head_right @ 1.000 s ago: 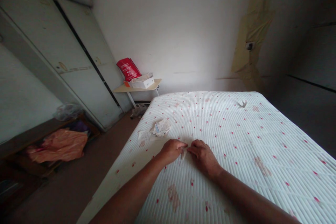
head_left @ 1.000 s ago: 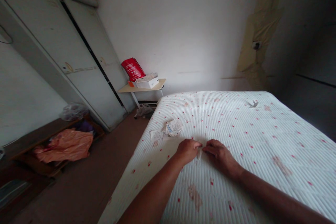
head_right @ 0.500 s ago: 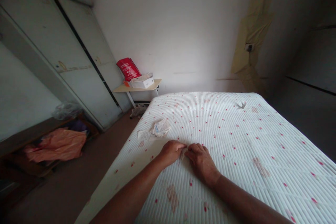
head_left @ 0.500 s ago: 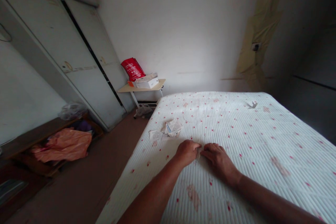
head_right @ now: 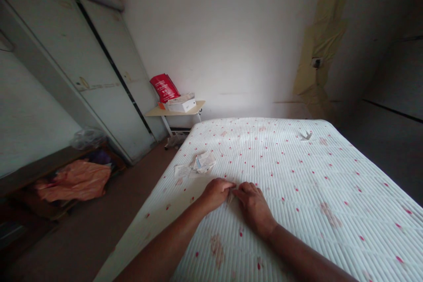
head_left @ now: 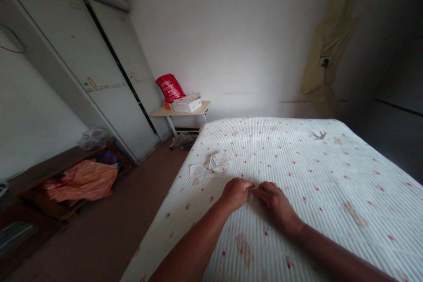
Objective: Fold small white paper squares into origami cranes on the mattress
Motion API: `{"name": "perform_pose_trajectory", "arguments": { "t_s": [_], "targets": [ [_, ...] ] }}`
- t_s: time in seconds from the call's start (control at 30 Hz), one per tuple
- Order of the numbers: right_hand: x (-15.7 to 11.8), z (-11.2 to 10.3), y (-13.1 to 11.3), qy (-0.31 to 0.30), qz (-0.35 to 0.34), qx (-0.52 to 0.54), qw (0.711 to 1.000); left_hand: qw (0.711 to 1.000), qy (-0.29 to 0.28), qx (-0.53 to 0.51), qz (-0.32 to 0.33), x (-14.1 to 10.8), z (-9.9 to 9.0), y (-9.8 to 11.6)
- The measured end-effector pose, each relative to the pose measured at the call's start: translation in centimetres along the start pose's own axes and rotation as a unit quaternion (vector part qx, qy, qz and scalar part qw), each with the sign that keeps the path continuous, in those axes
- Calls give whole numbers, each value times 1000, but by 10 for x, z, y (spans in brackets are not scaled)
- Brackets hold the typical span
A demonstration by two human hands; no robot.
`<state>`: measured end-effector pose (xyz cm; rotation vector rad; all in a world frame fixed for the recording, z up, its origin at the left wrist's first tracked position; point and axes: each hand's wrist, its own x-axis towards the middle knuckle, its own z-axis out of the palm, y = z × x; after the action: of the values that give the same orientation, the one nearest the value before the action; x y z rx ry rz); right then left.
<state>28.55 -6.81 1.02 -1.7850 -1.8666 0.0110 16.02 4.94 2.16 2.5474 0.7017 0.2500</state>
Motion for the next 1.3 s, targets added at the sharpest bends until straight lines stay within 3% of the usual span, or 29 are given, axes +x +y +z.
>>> {"name": "perform_pose_trajectory", "arguments": {
  "t_s": [0.2, 0.33, 0.5, 0.57, 0.7, 0.9, 1.03, 1.3],
  "targets": [
    [-4, -5, -11, -20, -30, -16, 999, 999, 41, 2, -14, -6, 2, 3],
    [-5, -9, -5, -31, -28, 80, 996, 996, 83, -1, -19, -11, 6, 6],
    [17, -12, 20, 87, 49, 256, 962, 986, 158, 42, -28, -22, 13, 13],
    [28, -11, 23, 56, 42, 301, 951, 983, 165, 73, -15, -27, 15, 17],
    [48, -7, 18, -81, 27, 316, 945, 979, 159, 128, -3, -39, 17, 26],
    [67, -2, 19, -158, 63, 241, 956, 980, 118, 159, 20, -58, 19, 35],
    [73, -1, 21, -182, 85, 226, 953, 978, 118, 161, 52, -65, 25, 35],
    [82, 4, 21, -170, 113, 177, 963, 977, 132, 164, 36, -66, 28, 37]
  ]
}}
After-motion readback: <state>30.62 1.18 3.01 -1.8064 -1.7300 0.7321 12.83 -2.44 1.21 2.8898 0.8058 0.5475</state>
